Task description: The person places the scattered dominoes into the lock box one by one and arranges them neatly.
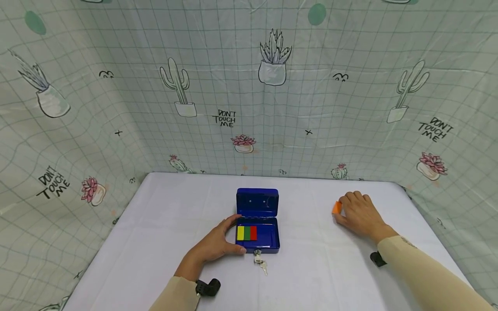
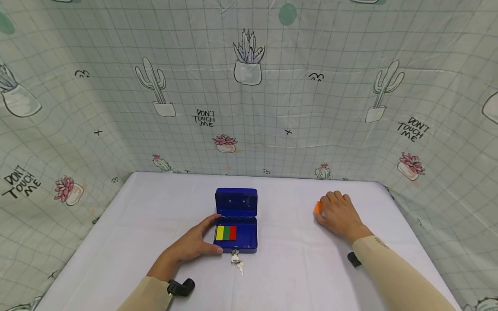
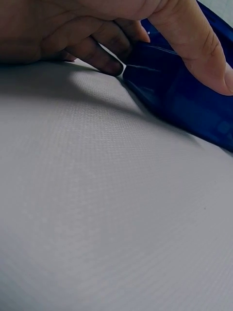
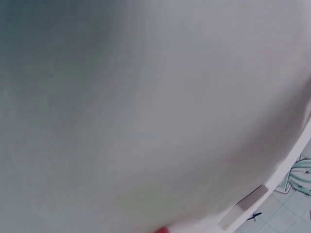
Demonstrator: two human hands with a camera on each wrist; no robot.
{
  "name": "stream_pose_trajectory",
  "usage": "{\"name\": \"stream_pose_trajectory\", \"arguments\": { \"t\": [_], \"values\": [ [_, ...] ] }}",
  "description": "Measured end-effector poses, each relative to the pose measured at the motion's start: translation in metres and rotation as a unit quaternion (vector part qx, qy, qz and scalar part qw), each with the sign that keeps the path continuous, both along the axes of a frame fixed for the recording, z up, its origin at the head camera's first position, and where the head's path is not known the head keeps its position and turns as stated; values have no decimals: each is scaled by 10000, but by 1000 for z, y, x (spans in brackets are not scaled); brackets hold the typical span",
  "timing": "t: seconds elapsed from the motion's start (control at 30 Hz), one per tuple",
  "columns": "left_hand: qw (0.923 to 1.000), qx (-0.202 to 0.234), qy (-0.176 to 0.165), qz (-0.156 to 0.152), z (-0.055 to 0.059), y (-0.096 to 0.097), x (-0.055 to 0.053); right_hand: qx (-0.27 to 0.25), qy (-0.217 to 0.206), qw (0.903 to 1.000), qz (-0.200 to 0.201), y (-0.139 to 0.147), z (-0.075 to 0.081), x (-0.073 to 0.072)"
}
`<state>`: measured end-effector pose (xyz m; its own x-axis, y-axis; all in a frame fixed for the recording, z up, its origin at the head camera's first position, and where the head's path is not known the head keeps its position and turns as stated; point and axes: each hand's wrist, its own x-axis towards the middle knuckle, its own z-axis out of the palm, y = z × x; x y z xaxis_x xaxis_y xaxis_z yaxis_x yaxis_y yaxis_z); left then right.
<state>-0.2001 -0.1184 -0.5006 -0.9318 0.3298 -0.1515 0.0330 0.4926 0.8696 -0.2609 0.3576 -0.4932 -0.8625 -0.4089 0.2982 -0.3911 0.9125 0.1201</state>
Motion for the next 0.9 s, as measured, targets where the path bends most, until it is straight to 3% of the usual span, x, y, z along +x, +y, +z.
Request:
{"name": "stream_pose_trajectory", "arguments": {
  "t": [0.4,0.7,0.9],
  "values": [
    [10000,25,8,9,-1,1,0,-151,363,9985,371,-31,5,5],
    [10000,15,-44,62,0,2,3,-155,938,9898,1060,-56,9,11],
    [10000,-5,-35,83,0,2,2,-122,987,9871,1253,-75,15,16]
  ]
}}
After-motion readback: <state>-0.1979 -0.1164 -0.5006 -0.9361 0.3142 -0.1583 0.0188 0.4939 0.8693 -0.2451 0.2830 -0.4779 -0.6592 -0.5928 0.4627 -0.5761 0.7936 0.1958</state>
